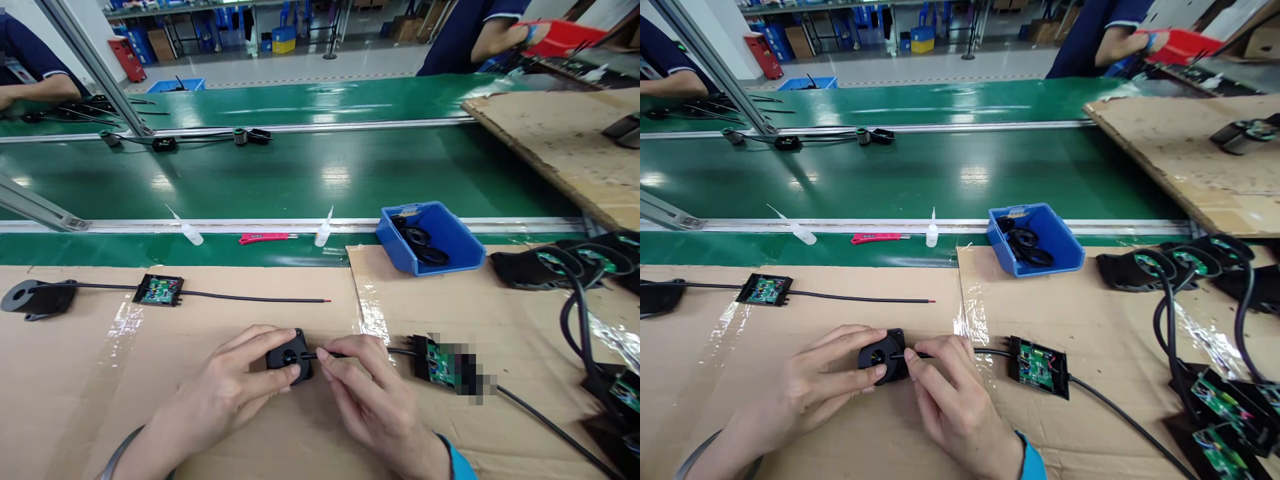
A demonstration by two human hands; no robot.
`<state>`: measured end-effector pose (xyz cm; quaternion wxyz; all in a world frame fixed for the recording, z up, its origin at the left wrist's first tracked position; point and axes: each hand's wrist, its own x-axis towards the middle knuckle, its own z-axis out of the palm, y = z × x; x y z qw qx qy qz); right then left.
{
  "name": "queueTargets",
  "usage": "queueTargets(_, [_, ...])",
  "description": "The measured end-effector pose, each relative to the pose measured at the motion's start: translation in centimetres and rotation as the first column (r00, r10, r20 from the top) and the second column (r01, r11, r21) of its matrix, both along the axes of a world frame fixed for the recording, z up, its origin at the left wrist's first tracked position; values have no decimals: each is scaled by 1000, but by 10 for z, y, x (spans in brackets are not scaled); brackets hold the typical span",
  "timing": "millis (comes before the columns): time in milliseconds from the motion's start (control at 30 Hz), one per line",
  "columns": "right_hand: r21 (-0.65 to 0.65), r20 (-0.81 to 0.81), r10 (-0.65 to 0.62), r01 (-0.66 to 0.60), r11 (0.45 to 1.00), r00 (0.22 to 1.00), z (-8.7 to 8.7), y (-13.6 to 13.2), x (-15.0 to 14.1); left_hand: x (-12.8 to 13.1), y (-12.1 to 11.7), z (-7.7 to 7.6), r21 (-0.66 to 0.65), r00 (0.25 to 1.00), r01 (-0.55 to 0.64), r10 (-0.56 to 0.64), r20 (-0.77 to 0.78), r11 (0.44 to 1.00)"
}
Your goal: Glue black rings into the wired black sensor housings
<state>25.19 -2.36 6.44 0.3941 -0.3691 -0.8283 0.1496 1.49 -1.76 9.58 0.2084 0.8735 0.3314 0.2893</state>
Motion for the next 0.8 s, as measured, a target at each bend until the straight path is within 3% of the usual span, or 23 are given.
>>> queueTargets(367, [-11, -27, -11, 11, 1000, 1000, 3, 0, -1, 5, 0, 5, 34, 998, 0, 2, -67, 999])
queueTargets(600, [-18, -33, -12, 11, 1000, 999, 6, 2, -3, 10, 1, 12, 208, 965, 29, 27, -262, 978])
queueTargets(800, [29, 4, -63, 63, 998, 998, 14, 2, -2, 25, -13, 0, 301, 953, -60, 145, -267, 952])
